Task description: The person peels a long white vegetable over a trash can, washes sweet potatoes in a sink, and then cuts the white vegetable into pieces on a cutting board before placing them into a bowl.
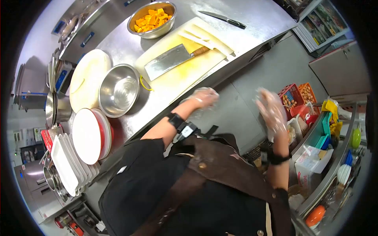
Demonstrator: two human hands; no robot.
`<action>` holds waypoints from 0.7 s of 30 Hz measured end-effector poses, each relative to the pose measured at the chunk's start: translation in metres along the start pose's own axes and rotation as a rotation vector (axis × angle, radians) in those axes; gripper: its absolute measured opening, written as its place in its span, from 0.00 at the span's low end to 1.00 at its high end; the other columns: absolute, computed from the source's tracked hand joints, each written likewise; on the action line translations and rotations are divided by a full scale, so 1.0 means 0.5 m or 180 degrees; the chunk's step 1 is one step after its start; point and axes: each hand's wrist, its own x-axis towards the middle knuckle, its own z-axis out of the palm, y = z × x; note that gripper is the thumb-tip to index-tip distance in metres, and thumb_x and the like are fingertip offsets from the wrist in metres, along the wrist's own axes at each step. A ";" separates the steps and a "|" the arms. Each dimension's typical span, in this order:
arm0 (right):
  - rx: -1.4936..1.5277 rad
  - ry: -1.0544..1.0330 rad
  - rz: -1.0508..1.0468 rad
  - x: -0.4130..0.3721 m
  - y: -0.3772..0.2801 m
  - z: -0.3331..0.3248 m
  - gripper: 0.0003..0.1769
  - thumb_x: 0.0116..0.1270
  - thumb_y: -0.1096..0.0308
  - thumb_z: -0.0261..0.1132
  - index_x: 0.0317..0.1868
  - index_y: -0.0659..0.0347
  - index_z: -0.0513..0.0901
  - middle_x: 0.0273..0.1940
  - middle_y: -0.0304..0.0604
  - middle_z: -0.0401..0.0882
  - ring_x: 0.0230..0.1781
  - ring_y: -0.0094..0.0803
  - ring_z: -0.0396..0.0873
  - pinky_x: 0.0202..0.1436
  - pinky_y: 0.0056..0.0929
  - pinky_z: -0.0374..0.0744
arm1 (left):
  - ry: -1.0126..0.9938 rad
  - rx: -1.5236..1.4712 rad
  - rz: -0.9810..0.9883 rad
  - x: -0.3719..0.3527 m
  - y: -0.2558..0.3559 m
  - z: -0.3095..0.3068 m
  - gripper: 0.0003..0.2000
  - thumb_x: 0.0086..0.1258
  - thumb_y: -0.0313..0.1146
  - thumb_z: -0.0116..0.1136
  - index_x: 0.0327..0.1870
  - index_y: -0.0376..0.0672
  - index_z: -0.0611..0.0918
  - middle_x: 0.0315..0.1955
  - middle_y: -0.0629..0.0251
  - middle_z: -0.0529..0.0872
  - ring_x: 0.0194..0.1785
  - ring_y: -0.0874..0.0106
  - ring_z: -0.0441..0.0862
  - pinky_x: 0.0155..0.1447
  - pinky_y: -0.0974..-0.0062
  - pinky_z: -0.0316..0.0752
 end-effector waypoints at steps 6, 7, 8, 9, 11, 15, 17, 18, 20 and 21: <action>0.0501 -0.0942 -0.0319 0.353 0.074 0.213 0.21 0.60 0.60 0.62 0.53 0.55 0.73 0.44 0.50 0.76 0.48 0.44 0.74 0.52 0.38 0.73 | 0.1162 -0.0948 -0.0568 -0.048 0.027 -0.089 0.17 0.67 0.41 0.51 0.48 0.37 0.75 0.39 0.58 0.83 0.34 0.70 0.82 0.40 0.74 0.78; 0.0365 -0.0964 -0.0518 0.392 0.088 0.240 0.22 0.60 0.58 0.61 0.53 0.56 0.73 0.45 0.51 0.76 0.49 0.44 0.74 0.53 0.38 0.73 | 0.1372 -0.1182 -0.0663 -0.045 0.023 -0.093 0.17 0.67 0.40 0.51 0.49 0.36 0.73 0.40 0.58 0.82 0.36 0.71 0.82 0.40 0.74 0.78; 0.0393 -0.1049 -0.0642 0.433 0.088 0.250 0.22 0.60 0.58 0.61 0.53 0.56 0.73 0.45 0.51 0.76 0.49 0.44 0.74 0.53 0.38 0.73 | 0.1615 -0.1438 -0.0724 -0.034 0.024 -0.096 0.17 0.68 0.40 0.50 0.50 0.36 0.72 0.40 0.57 0.81 0.37 0.71 0.82 0.40 0.75 0.78; 0.0232 -0.1026 -0.0763 0.473 0.076 0.258 0.23 0.61 0.57 0.61 0.54 0.57 0.72 0.47 0.52 0.75 0.51 0.45 0.73 0.54 0.38 0.73 | 0.1710 -0.1730 -0.0761 -0.027 0.032 -0.099 0.17 0.68 0.37 0.50 0.52 0.36 0.69 0.42 0.57 0.80 0.40 0.71 0.81 0.40 0.75 0.79; -0.0039 -0.1414 -0.0905 0.534 0.046 0.271 0.29 0.61 0.53 0.61 0.58 0.61 0.68 0.50 0.55 0.73 0.54 0.46 0.72 0.56 0.38 0.72 | 0.2030 -0.1891 -0.0839 -0.011 0.057 -0.076 0.16 0.68 0.38 0.50 0.50 0.36 0.70 0.40 0.57 0.81 0.39 0.69 0.81 0.41 0.74 0.78; -0.0161 -0.1533 -0.1219 0.592 0.015 0.298 0.30 0.61 0.55 0.59 0.61 0.58 0.66 0.52 0.53 0.74 0.54 0.45 0.72 0.57 0.40 0.72 | 0.2267 -0.0582 -0.1011 0.050 0.078 -0.080 0.17 0.69 0.40 0.51 0.49 0.35 0.71 0.42 0.58 0.80 0.39 0.73 0.80 0.43 0.76 0.77; -0.0260 -0.1914 -0.0992 0.629 0.009 0.347 0.28 0.62 0.56 0.57 0.61 0.57 0.67 0.52 0.53 0.75 0.53 0.46 0.74 0.56 0.42 0.72 | 0.2441 -0.0455 -0.0965 0.065 0.087 -0.072 0.16 0.68 0.40 0.52 0.48 0.35 0.72 0.41 0.58 0.80 0.39 0.73 0.80 0.42 0.77 0.77; -0.0359 -0.2241 -0.0642 0.637 0.001 0.356 0.26 0.63 0.58 0.54 0.60 0.56 0.67 0.51 0.53 0.76 0.51 0.46 0.75 0.55 0.43 0.73 | 0.2522 -0.0245 -0.0897 0.071 0.089 -0.065 0.16 0.68 0.39 0.52 0.47 0.35 0.73 0.40 0.58 0.80 0.38 0.73 0.80 0.41 0.77 0.77; -0.0387 -0.2247 -0.0671 0.659 0.002 0.353 0.24 0.64 0.59 0.52 0.59 0.56 0.69 0.49 0.52 0.77 0.50 0.47 0.76 0.53 0.44 0.74 | 0.2583 -0.0447 -0.0861 0.087 0.077 -0.055 0.15 0.68 0.39 0.52 0.46 0.35 0.73 0.39 0.58 0.80 0.36 0.73 0.80 0.42 0.77 0.77; -0.0380 -0.2208 -0.0619 0.670 0.001 0.353 0.22 0.64 0.60 0.50 0.58 0.56 0.70 0.48 0.52 0.77 0.48 0.47 0.77 0.51 0.44 0.75 | 0.2587 -0.0571 -0.0790 0.087 0.071 -0.053 0.14 0.68 0.39 0.52 0.45 0.36 0.74 0.38 0.59 0.80 0.35 0.73 0.79 0.42 0.77 0.76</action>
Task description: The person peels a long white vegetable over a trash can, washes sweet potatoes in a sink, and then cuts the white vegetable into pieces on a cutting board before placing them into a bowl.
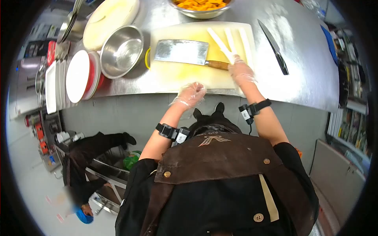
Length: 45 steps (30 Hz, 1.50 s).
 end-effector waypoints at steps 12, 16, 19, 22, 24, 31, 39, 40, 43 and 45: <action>-0.1196 0.0929 -0.2126 0.034 -0.069 0.092 0.09 0.63 0.71 0.49 0.39 0.59 0.75 0.38 0.50 0.77 0.42 0.44 0.77 0.45 0.40 0.76 | 0.0011 -0.1694 -0.0775 -0.099 -0.055 -0.020 0.18 0.66 0.48 0.52 0.45 0.42 0.74 0.38 0.68 0.81 0.37 0.77 0.78 0.39 0.77 0.73; -0.1261 0.0669 -0.1997 0.069 -0.079 0.101 0.10 0.64 0.69 0.49 0.41 0.60 0.75 0.38 0.51 0.77 0.42 0.44 0.77 0.45 0.40 0.76 | 0.0221 -0.2007 -0.1098 -0.136 -0.119 -0.030 0.20 0.64 0.50 0.54 0.47 0.44 0.74 0.39 0.69 0.81 0.37 0.76 0.78 0.38 0.77 0.72; -0.1159 0.0498 -0.1890 0.061 -0.063 0.091 0.13 0.66 0.62 0.49 0.42 0.61 0.74 0.35 0.52 0.78 0.36 0.45 0.78 0.40 0.39 0.76 | 0.0549 -0.2130 -0.1156 -0.178 -0.108 -0.017 0.19 0.65 0.51 0.53 0.47 0.45 0.75 0.39 0.69 0.81 0.37 0.76 0.79 0.39 0.77 0.72; 0.0977 0.0072 -0.1872 0.099 -0.013 0.126 0.12 0.65 0.60 0.55 0.41 0.61 0.74 0.34 0.52 0.78 0.35 0.44 0.78 0.37 0.36 0.76 | 0.1036 -0.2641 -0.1208 -0.211 -0.114 0.016 0.16 0.67 0.46 0.53 0.45 0.44 0.74 0.36 0.67 0.82 0.34 0.77 0.79 0.35 0.79 0.72; 0.0576 0.0246 -0.1973 0.024 -0.010 0.074 0.14 0.60 0.55 0.60 0.41 0.55 0.75 0.39 0.49 0.80 0.36 0.47 0.79 0.38 0.41 0.78 | 0.1228 -0.2755 -0.1294 -0.228 -0.118 0.049 0.16 0.67 0.46 0.54 0.46 0.44 0.74 0.37 0.67 0.82 0.34 0.77 0.79 0.35 0.79 0.72; -0.0183 0.0402 -0.3153 -0.100 0.004 0.010 0.14 0.61 0.55 0.60 0.40 0.55 0.75 0.37 0.48 0.79 0.36 0.45 0.79 0.37 0.39 0.79 | 0.1138 -0.3086 -0.1247 -0.279 -0.035 0.138 0.21 0.66 0.50 0.54 0.53 0.45 0.73 0.42 0.66 0.82 0.41 0.74 0.79 0.43 0.76 0.73; 0.1776 -0.1384 -0.1093 -0.227 0.004 0.059 0.24 0.62 0.50 0.61 0.43 0.65 0.71 0.18 0.44 0.73 0.17 0.35 0.74 0.23 0.33 0.73 | 0.1639 -0.2812 -0.1385 -0.398 -0.060 0.166 0.19 0.66 0.43 0.54 0.51 0.41 0.73 0.42 0.65 0.80 0.40 0.73 0.79 0.44 0.74 0.75; 0.2216 -0.1592 -0.0475 -0.235 0.000 0.035 0.25 0.63 0.50 0.59 0.42 0.67 0.71 0.18 0.39 0.71 0.14 0.28 0.71 0.18 0.29 0.71 | 0.1635 -0.2813 -0.1348 -0.414 -0.073 0.166 0.19 0.66 0.43 0.54 0.51 0.41 0.73 0.42 0.65 0.80 0.40 0.73 0.79 0.44 0.74 0.75; 0.3590 -0.1526 -0.0102 -0.168 0.057 0.081 0.24 0.63 0.45 0.58 0.39 0.61 0.70 0.18 0.38 0.68 0.12 0.29 0.68 0.14 0.27 0.69 | 0.1955 -0.3069 -0.1707 -0.457 -0.122 0.184 0.19 0.64 0.45 0.55 0.50 0.42 0.74 0.40 0.66 0.81 0.37 0.75 0.79 0.41 0.76 0.75; 0.3686 -0.1498 -0.0075 -0.122 0.070 0.104 0.23 0.64 0.44 0.56 0.36 0.59 0.69 0.18 0.38 0.67 0.12 0.28 0.67 0.15 0.27 0.69 | 0.2223 -0.3597 -0.1615 -0.471 -0.144 0.197 0.18 0.64 0.46 0.56 0.49 0.44 0.74 0.37 0.67 0.82 0.35 0.78 0.78 0.38 0.78 0.73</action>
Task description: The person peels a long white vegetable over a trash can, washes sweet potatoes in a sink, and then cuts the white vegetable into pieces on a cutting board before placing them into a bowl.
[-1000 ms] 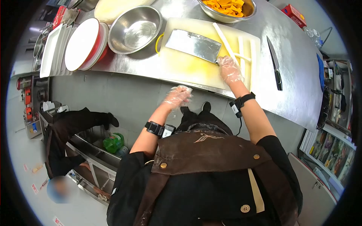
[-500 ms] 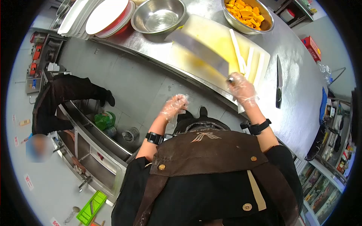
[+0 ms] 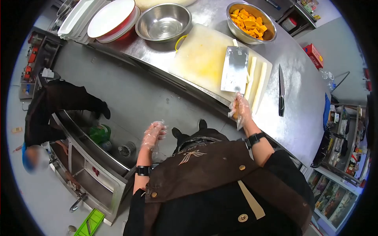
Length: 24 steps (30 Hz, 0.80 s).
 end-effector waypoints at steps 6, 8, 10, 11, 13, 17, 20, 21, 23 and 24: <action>-0.0784 0.0310 0.0007 0.211 -0.030 -0.030 0.24 0.64 0.42 0.56 0.30 0.57 0.71 0.17 0.39 0.67 0.13 0.29 0.68 0.16 0.30 0.70 | -0.0094 -0.0146 -0.0140 0.017 0.001 0.011 0.18 0.65 0.47 0.56 0.48 0.44 0.75 0.37 0.67 0.81 0.35 0.78 0.76 0.37 0.81 0.71; -0.1159 0.0268 0.0025 0.256 -0.049 -0.019 0.25 0.63 0.42 0.56 0.29 0.58 0.71 0.17 0.39 0.68 0.13 0.30 0.69 0.16 0.30 0.71 | -0.0170 -0.0140 -0.0118 0.020 0.009 0.023 0.17 0.65 0.47 0.55 0.47 0.44 0.75 0.36 0.68 0.80 0.35 0.79 0.76 0.37 0.81 0.71; -0.2421 0.0373 -0.0327 0.266 -0.092 -0.001 0.25 0.62 0.43 0.56 0.29 0.60 0.73 0.16 0.41 0.68 0.13 0.32 0.70 0.16 0.32 0.71 | -0.0151 -0.0138 -0.0071 0.022 0.017 0.036 0.17 0.66 0.46 0.55 0.46 0.44 0.75 0.36 0.68 0.80 0.34 0.79 0.76 0.36 0.81 0.71; -0.2432 0.0347 -0.0321 0.248 -0.118 0.019 0.25 0.62 0.43 0.56 0.29 0.60 0.73 0.16 0.41 0.68 0.13 0.32 0.70 0.16 0.32 0.71 | -0.0128 -0.0152 -0.0079 0.022 0.019 0.039 0.17 0.66 0.46 0.55 0.46 0.44 0.75 0.36 0.68 0.80 0.34 0.79 0.76 0.36 0.81 0.71; -0.2423 0.0395 0.0059 0.207 -0.157 0.062 0.25 0.63 0.44 0.55 0.31 0.63 0.73 0.14 0.42 0.68 0.11 0.34 0.69 0.15 0.34 0.71 | -0.0037 -0.0069 -0.0090 0.014 0.017 0.043 0.17 0.66 0.46 0.54 0.47 0.42 0.75 0.37 0.68 0.81 0.35 0.79 0.77 0.37 0.82 0.72; -0.3199 -0.0270 -0.0295 0.241 -0.138 0.022 0.30 0.64 0.43 0.53 0.38 0.70 0.71 0.12 0.46 0.69 0.10 0.34 0.71 0.17 0.34 0.72 | 0.0090 -0.0116 -0.0180 0.008 0.003 0.039 0.18 0.66 0.46 0.54 0.47 0.42 0.75 0.37 0.68 0.81 0.36 0.79 0.77 0.38 0.81 0.72; -0.3568 -0.0533 -0.0353 0.202 -0.127 0.033 0.32 0.64 0.42 0.52 0.40 0.70 0.72 0.12 0.45 0.70 0.10 0.34 0.72 0.18 0.34 0.72 | 0.0256 -0.0058 -0.0202 0.001 -0.003 0.038 0.17 0.66 0.46 0.54 0.47 0.43 0.75 0.38 0.69 0.81 0.36 0.79 0.78 0.39 0.80 0.73; -0.3852 -0.0689 -0.0854 0.198 -0.111 0.024 0.31 0.64 0.42 0.52 0.41 0.69 0.72 0.12 0.44 0.70 0.10 0.33 0.71 0.18 0.34 0.72 | 0.0215 0.0011 -0.0112 0.001 -0.005 0.035 0.18 0.66 0.47 0.54 0.48 0.44 0.75 0.38 0.69 0.81 0.36 0.79 0.78 0.40 0.80 0.73; -0.3818 -0.1273 -0.0991 0.176 -0.066 0.022 0.29 0.64 0.43 0.53 0.41 0.67 0.74 0.13 0.43 0.70 0.10 0.32 0.71 0.17 0.32 0.71 | 0.0359 0.0000 -0.0096 -0.028 -0.009 0.029 0.18 0.66 0.47 0.54 0.48 0.44 0.75 0.38 0.69 0.81 0.37 0.79 0.78 0.40 0.80 0.73; -0.3547 -0.1685 -0.0627 0.146 -0.069 0.042 0.27 0.64 0.45 0.55 0.40 0.66 0.74 0.14 0.42 0.70 0.10 0.31 0.71 0.15 0.31 0.70 | 0.0306 -0.0219 -0.0065 -0.047 0.004 0.030 0.18 0.66 0.48 0.54 0.47 0.44 0.75 0.37 0.69 0.81 0.37 0.79 0.77 0.40 0.80 0.72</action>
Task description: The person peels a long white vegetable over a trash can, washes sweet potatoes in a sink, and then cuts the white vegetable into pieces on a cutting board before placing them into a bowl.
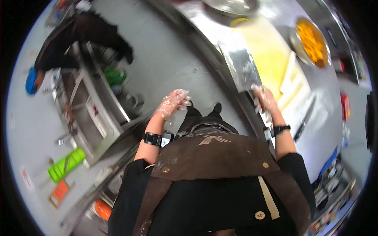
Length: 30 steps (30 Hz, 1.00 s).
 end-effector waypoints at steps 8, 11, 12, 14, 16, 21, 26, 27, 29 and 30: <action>0.0935 -0.1510 -0.0347 0.049 -0.346 0.263 0.16 0.64 0.56 0.58 0.39 0.63 0.73 0.15 0.36 0.68 0.09 0.24 0.65 0.13 0.25 0.65 | 0.0003 -0.0387 -0.0302 -0.201 -0.115 -0.229 0.15 0.68 0.44 0.53 0.41 0.40 0.78 0.32 0.69 0.81 0.36 0.78 0.79 0.42 0.81 0.74; 0.0085 -0.1548 -0.0934 0.102 -0.492 0.392 0.16 0.61 0.57 0.60 0.39 0.63 0.73 0.17 0.39 0.72 0.12 0.26 0.69 0.17 0.28 0.70 | -0.0230 -0.1283 0.0449 -0.272 -0.058 -0.249 0.16 0.70 0.43 0.50 0.44 0.39 0.78 0.38 0.63 0.83 0.40 0.73 0.81 0.44 0.78 0.76; -0.0205 -0.1592 -0.1089 0.093 -0.570 0.441 0.17 0.60 0.57 0.61 0.39 0.63 0.73 0.18 0.40 0.73 0.13 0.27 0.71 0.19 0.28 0.71 | -0.0436 -0.1420 0.0748 -0.284 -0.053 -0.279 0.17 0.70 0.44 0.50 0.46 0.38 0.77 0.41 0.62 0.83 0.43 0.72 0.81 0.45 0.77 0.76; -0.0625 -0.1775 -0.1519 0.086 -0.699 0.551 0.18 0.58 0.57 0.61 0.42 0.61 0.72 0.22 0.48 0.76 0.18 0.38 0.76 0.25 0.35 0.75 | -0.0186 -0.1617 0.1470 -0.272 -0.061 -0.340 0.21 0.69 0.46 0.50 0.53 0.37 0.74 0.47 0.58 0.80 0.47 0.70 0.79 0.46 0.74 0.76; -0.1443 -0.1201 -0.3035 0.082 -0.809 0.681 0.19 0.58 0.57 0.60 0.45 0.59 0.71 0.27 0.56 0.78 0.27 0.51 0.79 0.32 0.42 0.76 | 0.0382 -0.1515 0.1764 -0.249 -0.058 -0.430 0.24 0.69 0.46 0.50 0.58 0.37 0.70 0.50 0.58 0.78 0.52 0.70 0.76 0.49 0.72 0.75; -0.1215 -0.2096 -0.4039 0.030 -1.017 0.983 0.16 0.56 0.64 0.62 0.42 0.61 0.72 0.36 0.56 0.77 0.37 0.53 0.76 0.41 0.42 0.75 | 0.2668 -0.2582 0.2502 -0.257 -0.099 -0.667 0.18 0.71 0.43 0.50 0.53 0.37 0.71 0.42 0.64 0.77 0.49 0.73 0.72 0.49 0.73 0.72; -0.1944 -0.3019 -0.5099 0.015 -1.077 1.169 0.22 0.62 0.60 0.59 0.54 0.59 0.65 0.43 0.58 0.74 0.43 0.53 0.75 0.46 0.41 0.74 | 0.3860 -0.1604 0.2774 -0.296 -0.264 -0.813 0.12 0.68 0.36 0.53 0.45 0.39 0.76 0.39 0.65 0.79 0.44 0.71 0.75 0.49 0.71 0.71; -0.2109 -0.3604 -0.5047 -0.004 -1.114 1.169 0.27 0.63 0.57 0.58 0.58 0.59 0.62 0.47 0.59 0.72 0.47 0.55 0.73 0.50 0.42 0.73 | 0.4273 -0.0468 0.2808 -0.313 -0.279 -0.820 0.11 0.67 0.35 0.54 0.45 0.39 0.77 0.38 0.65 0.79 0.44 0.71 0.76 0.49 0.71 0.71; -0.3186 -0.4479 -0.4802 0.020 -1.148 1.201 0.34 0.65 0.52 0.55 0.66 0.60 0.57 0.56 0.60 0.67 0.55 0.55 0.68 0.57 0.41 0.70 | 0.4032 -0.1869 0.2790 -0.318 -0.317 -0.835 0.10 0.66 0.35 0.55 0.43 0.39 0.78 0.38 0.64 0.80 0.44 0.70 0.77 0.50 0.71 0.72; -0.3281 -0.4695 -0.4830 0.053 -1.155 1.240 0.29 0.68 0.55 0.53 0.65 0.58 0.60 0.57 0.59 0.67 0.57 0.54 0.68 0.59 0.42 0.69 | 0.2867 -0.4216 0.2562 -0.309 -0.337 -0.846 0.10 0.65 0.35 0.55 0.42 0.38 0.78 0.38 0.64 0.80 0.44 0.70 0.77 0.50 0.71 0.72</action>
